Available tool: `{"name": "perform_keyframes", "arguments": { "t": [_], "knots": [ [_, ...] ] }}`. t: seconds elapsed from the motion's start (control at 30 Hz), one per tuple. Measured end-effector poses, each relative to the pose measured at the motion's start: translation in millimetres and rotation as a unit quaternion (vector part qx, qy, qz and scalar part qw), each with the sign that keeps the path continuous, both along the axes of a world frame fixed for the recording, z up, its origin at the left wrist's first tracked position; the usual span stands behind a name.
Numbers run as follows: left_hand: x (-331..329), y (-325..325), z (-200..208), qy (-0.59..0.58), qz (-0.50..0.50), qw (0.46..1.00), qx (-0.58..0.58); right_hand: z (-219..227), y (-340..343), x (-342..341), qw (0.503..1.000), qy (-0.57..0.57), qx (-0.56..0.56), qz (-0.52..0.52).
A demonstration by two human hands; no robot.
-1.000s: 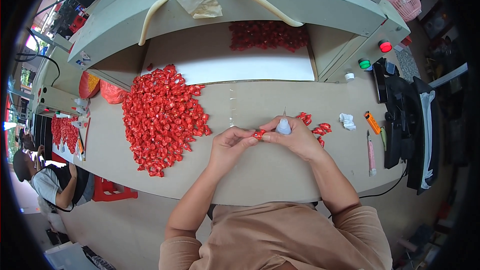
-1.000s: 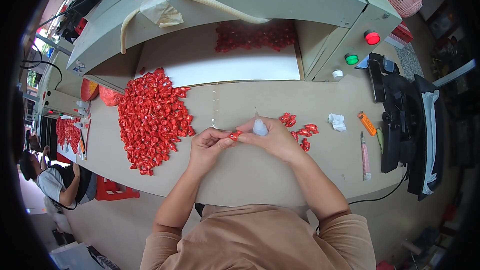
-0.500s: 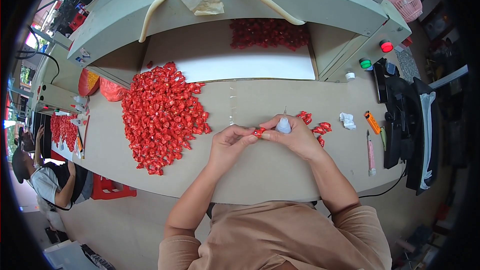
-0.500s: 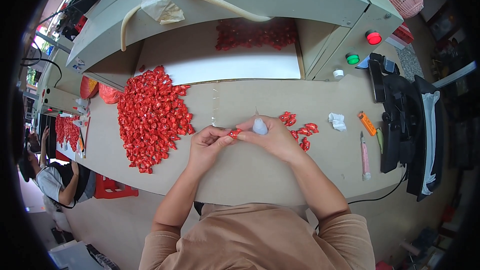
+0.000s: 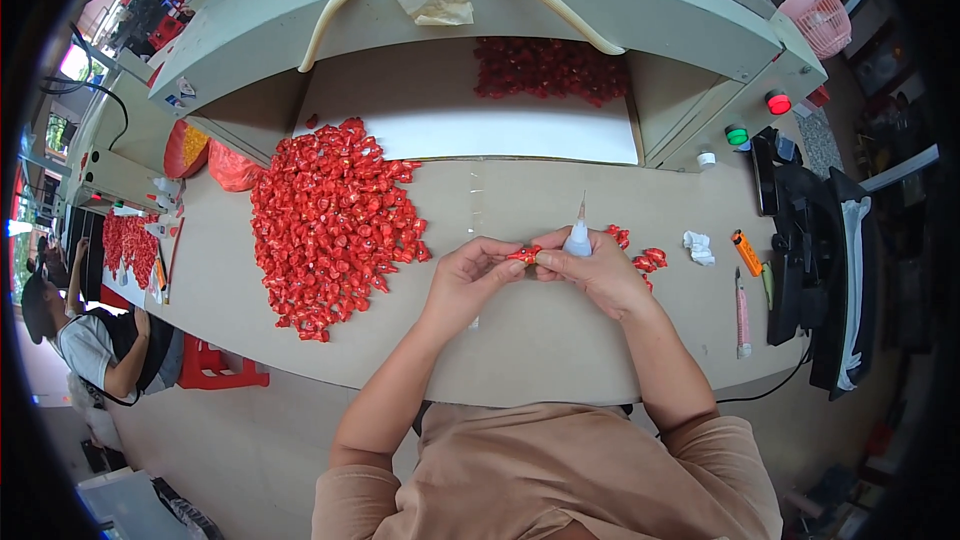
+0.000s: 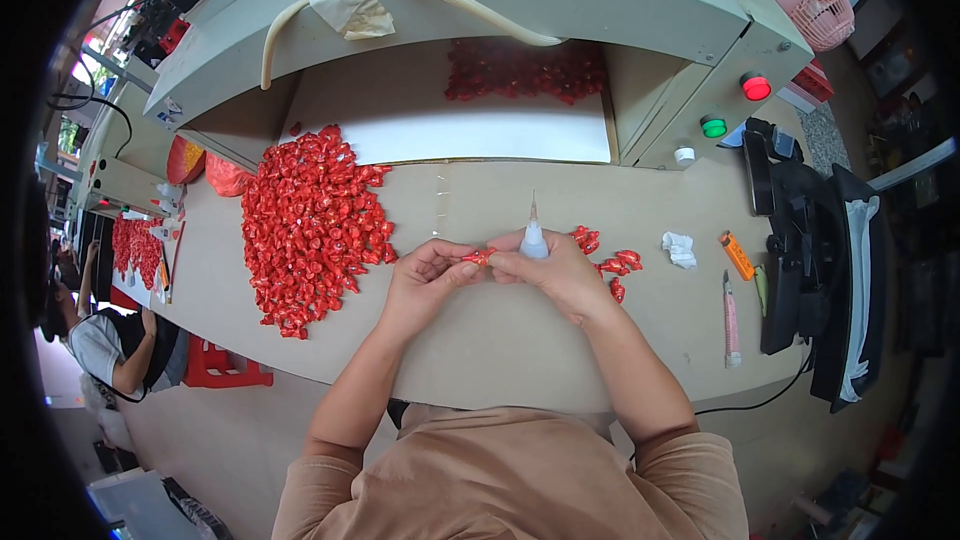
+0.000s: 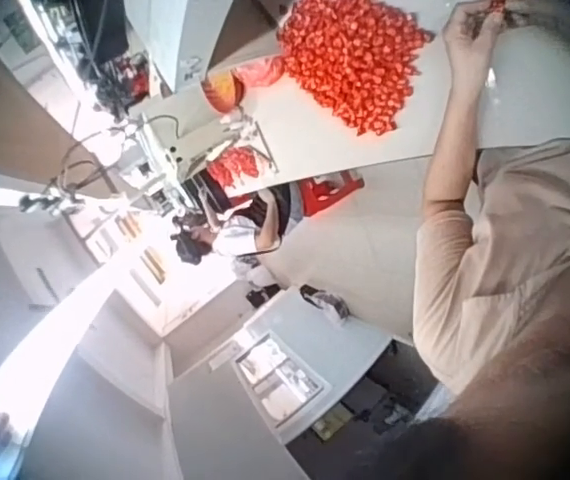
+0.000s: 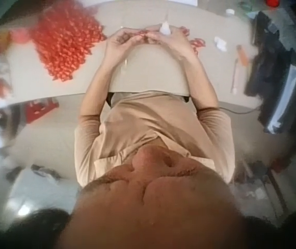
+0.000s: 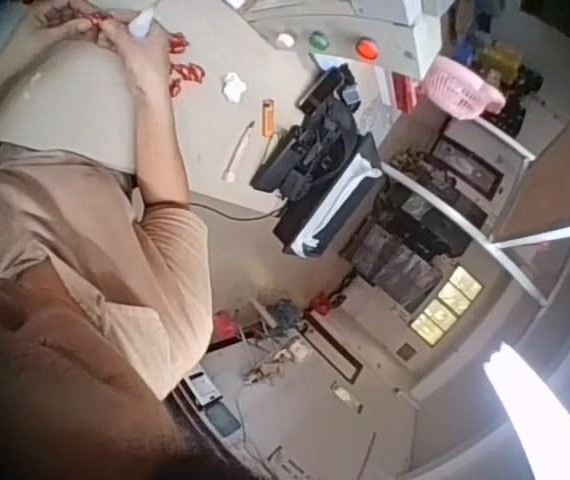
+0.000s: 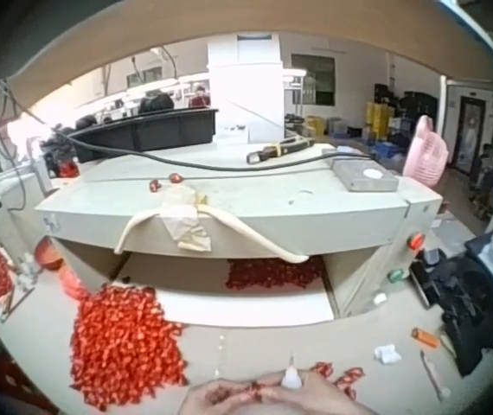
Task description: The person applies glue from a bottle to small red toy components, then assembles them by hand.
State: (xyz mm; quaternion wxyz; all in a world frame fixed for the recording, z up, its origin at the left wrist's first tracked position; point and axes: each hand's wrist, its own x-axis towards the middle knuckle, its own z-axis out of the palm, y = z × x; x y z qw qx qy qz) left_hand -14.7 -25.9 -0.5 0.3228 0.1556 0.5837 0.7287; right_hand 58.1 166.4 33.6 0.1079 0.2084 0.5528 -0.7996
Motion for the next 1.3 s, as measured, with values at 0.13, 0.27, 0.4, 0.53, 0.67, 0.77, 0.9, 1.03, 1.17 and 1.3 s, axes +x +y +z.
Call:
{"name": "perform_keyframes", "arguments": {
  "t": [0.13,0.27,0.4,0.53,0.67,0.77,0.9,1.03,1.17,1.3],
  "knots": [
    [5,1,1,0.066,0.016,0.998,-0.011,-4,1,1,1.0,0.012,-0.005,0.003],
    [6,-1,-1,0.064,0.019,0.998,-0.01,0,-1,1,1.0,0.009,0.004,0.013],
    [7,-2,1,0.052,0.012,0.999,0.004,-5,0,2,0.999,0.021,0.011,0.029],
    [6,-2,2,0.048,0.012,0.999,-0.002,-5,0,2,0.998,0.033,0.034,0.038],
    [6,-4,0,0.048,0.015,0.999,-0.013,-7,-1,2,0.999,0.028,0.033,0.031],
    [6,-3,-1,0.048,0.022,0.998,-0.017,-8,-1,1,0.998,0.036,0.04,0.035],
    [7,-3,0,0.05,0.022,0.998,-0.005,-10,-1,2,0.997,0.043,0.046,0.036],
    [8,-3,1,0.051,0.024,0.998,-0.003,-9,-1,2,0.997,0.047,0.054,0.04],
    [8,-4,0,0.051,0.028,0.998,-0.003,-8,-2,2,0.997,0.044,0.05,0.036],
    [8,-4,-1,0.045,0.026,0.999,0.012,-9,-2,2,0.996,0.051,0.054,0.039]
  ]
}}
